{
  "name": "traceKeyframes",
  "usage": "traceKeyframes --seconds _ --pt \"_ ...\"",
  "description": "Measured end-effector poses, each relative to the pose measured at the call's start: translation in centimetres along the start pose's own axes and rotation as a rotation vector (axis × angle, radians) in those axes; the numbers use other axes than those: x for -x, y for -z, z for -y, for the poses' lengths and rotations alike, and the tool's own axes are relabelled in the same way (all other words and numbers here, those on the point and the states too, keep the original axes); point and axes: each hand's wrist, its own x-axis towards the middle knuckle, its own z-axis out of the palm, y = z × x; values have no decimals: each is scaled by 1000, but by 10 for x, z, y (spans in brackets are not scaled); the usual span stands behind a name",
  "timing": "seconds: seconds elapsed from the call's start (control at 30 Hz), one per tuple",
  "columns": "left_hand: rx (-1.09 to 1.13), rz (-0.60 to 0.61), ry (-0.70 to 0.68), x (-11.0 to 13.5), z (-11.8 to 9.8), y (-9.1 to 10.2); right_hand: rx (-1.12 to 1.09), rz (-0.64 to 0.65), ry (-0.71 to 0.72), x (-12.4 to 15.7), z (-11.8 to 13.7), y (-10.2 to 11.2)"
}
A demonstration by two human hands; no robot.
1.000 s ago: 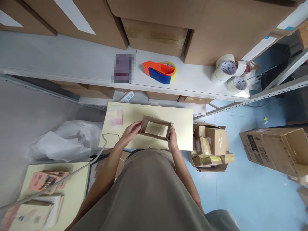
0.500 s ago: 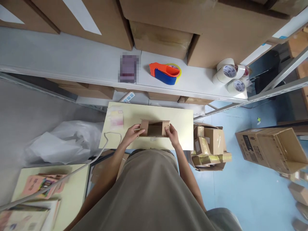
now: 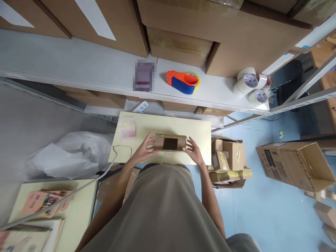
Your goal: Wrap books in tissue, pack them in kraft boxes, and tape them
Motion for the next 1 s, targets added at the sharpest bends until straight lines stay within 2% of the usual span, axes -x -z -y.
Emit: traceKeyframes --seconds 0.1,0.23,0.47,0.6,0.83,1.0 --pt "-100 -21 -50 -2 -8 -2 47 10 42 0 5 1" --pt "-194 -107 -122 -12 -9 -6 117 -46 136 -12 2 -3" --pt "-236 -258 -183 -25 8 -13 198 -109 192 -23 -17 -8" --pt "-170 -315 -200 -28 20 -15 178 -137 206 -26 -24 -11" --pt "-39 -320 -140 -33 28 -17 179 -144 166 -32 -24 -12" --pt "-80 -324 -172 -32 15 -16 279 -153 196 -24 -14 -15"
